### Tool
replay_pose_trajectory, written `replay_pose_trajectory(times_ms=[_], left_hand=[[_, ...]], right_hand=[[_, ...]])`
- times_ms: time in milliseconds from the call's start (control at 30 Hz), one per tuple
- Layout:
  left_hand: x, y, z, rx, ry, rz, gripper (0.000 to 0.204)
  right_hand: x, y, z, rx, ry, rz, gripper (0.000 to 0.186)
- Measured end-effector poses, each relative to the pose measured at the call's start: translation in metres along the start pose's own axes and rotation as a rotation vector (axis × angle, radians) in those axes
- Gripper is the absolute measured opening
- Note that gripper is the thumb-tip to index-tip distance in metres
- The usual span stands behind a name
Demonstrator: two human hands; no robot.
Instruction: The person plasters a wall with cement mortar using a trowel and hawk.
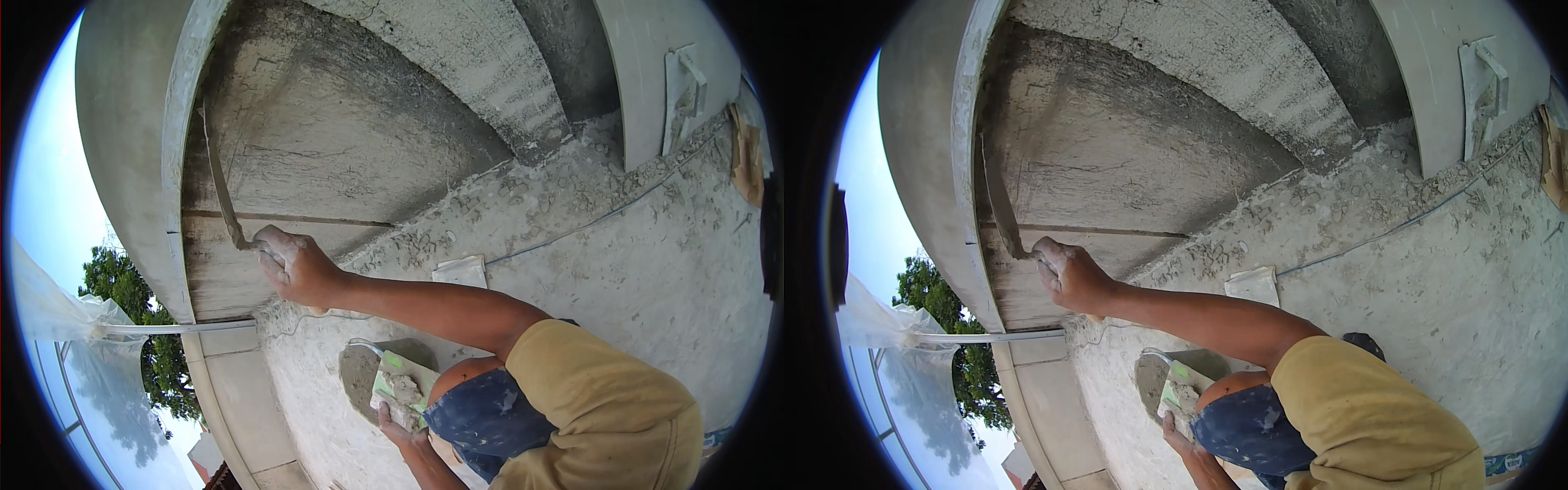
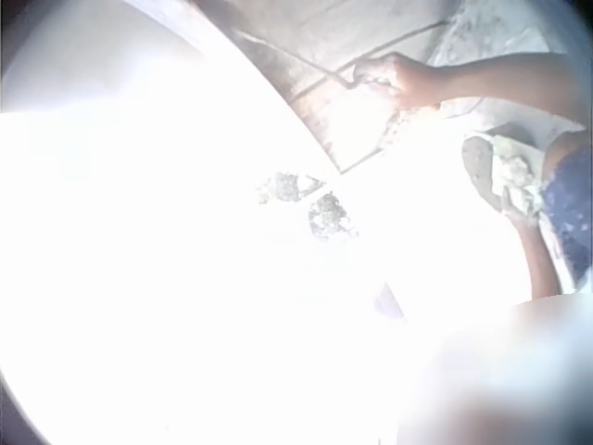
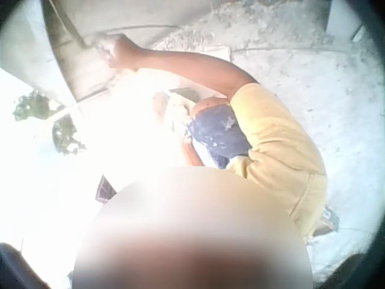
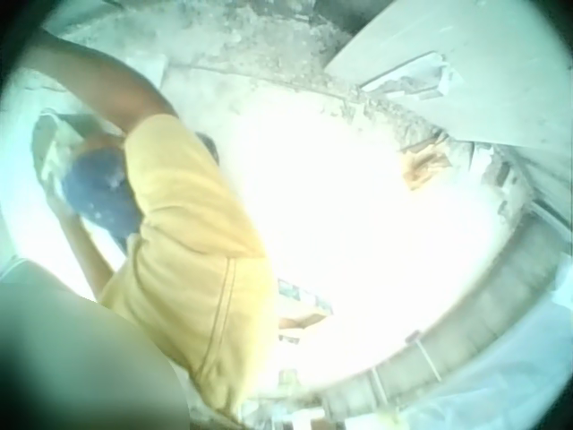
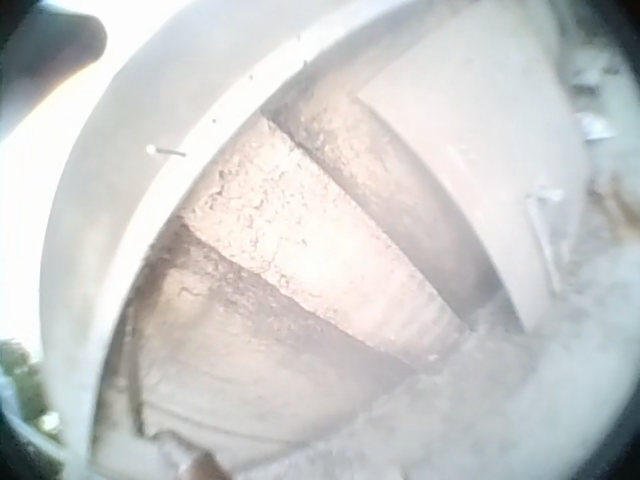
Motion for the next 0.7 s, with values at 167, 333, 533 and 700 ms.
replay_pose_trajectory(times_ms=[167,333,533,700], left_hand=[[0.008,-0.005,0.002,-0.011,-0.024,-0.002,0.052],[0.002,-0.005,0.0,-0.01,0.011,0.018,0.051],[0.017,-0.002,0.001,-0.013,-0.014,-0.01,0.05],[0.015,-0.003,0.0,0.011,-0.051,-0.011,0.051]], right_hand=[[0.039,-0.036,0.031,-0.012,0.117,0.016,0.017],[0.04,-0.054,0.048,0.051,0.156,0.038,0.017],[0.037,-0.067,0.055,0.042,0.139,-0.045,0.014],[0.021,-0.044,0.05,-0.056,0.048,-0.14,0.018]])
Point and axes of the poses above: each hand's wrist, its own z-axis towards the middle knuckle, its own x-axis out of the back of the hand, y = z × x, the point moved 3 cm from there along z, towards the middle knuckle, and after that the axes turned 8 degrees about -y, right-handed, at the moved point
